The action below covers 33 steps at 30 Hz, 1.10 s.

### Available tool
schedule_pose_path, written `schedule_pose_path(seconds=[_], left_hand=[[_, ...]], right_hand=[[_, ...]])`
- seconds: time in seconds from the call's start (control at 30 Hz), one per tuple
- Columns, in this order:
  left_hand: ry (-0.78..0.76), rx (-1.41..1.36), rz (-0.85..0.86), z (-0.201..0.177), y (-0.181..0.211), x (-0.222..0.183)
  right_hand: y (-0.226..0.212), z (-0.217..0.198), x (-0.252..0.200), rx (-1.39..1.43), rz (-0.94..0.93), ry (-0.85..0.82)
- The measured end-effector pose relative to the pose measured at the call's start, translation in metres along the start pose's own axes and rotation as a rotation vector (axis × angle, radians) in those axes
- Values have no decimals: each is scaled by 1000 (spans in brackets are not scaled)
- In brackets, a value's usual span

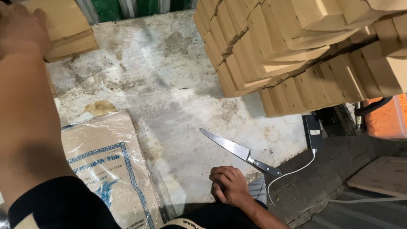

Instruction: Lining small cardboard boxes with folded paper inserts

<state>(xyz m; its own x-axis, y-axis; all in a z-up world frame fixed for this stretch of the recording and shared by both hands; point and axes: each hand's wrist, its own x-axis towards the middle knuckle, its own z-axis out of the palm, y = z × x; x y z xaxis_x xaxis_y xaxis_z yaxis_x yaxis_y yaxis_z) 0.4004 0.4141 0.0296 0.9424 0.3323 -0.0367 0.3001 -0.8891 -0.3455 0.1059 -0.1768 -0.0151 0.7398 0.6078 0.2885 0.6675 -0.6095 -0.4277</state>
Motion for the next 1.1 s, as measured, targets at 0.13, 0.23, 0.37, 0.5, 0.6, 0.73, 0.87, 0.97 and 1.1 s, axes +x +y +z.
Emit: schedule_pose_path(seconds=[0.13,0.23,0.37,0.5,0.6,0.73,0.87,0.97,1.1], left_hand=[[-6,-86,-94,29,10,12],[-90,-102,-148,-3,24,-7],[-6,-75,-176,15,32,4],[-31,-116,-162,7,53,-4],[-127,-191,-24,-85,89,-85],[-516,-611,206,-191,113,-201],[-732,-547,395,-161,138,-253],[-828,-490,476,-144,142,-291],[-481,-662,652,-163,129,-338]], right_hand=[[1,0,-1,3,6,-12],[1,0,-1,9,-2,-2],[5,5,-8,8,29,-25],[3,1,-4,-1,-7,15],[3,-1,-4,14,-19,11],[4,0,-8,3,-23,19],[4,1,-12,21,-23,28],[3,0,-17,7,-26,24],[10,7,-21,-12,-4,30]])
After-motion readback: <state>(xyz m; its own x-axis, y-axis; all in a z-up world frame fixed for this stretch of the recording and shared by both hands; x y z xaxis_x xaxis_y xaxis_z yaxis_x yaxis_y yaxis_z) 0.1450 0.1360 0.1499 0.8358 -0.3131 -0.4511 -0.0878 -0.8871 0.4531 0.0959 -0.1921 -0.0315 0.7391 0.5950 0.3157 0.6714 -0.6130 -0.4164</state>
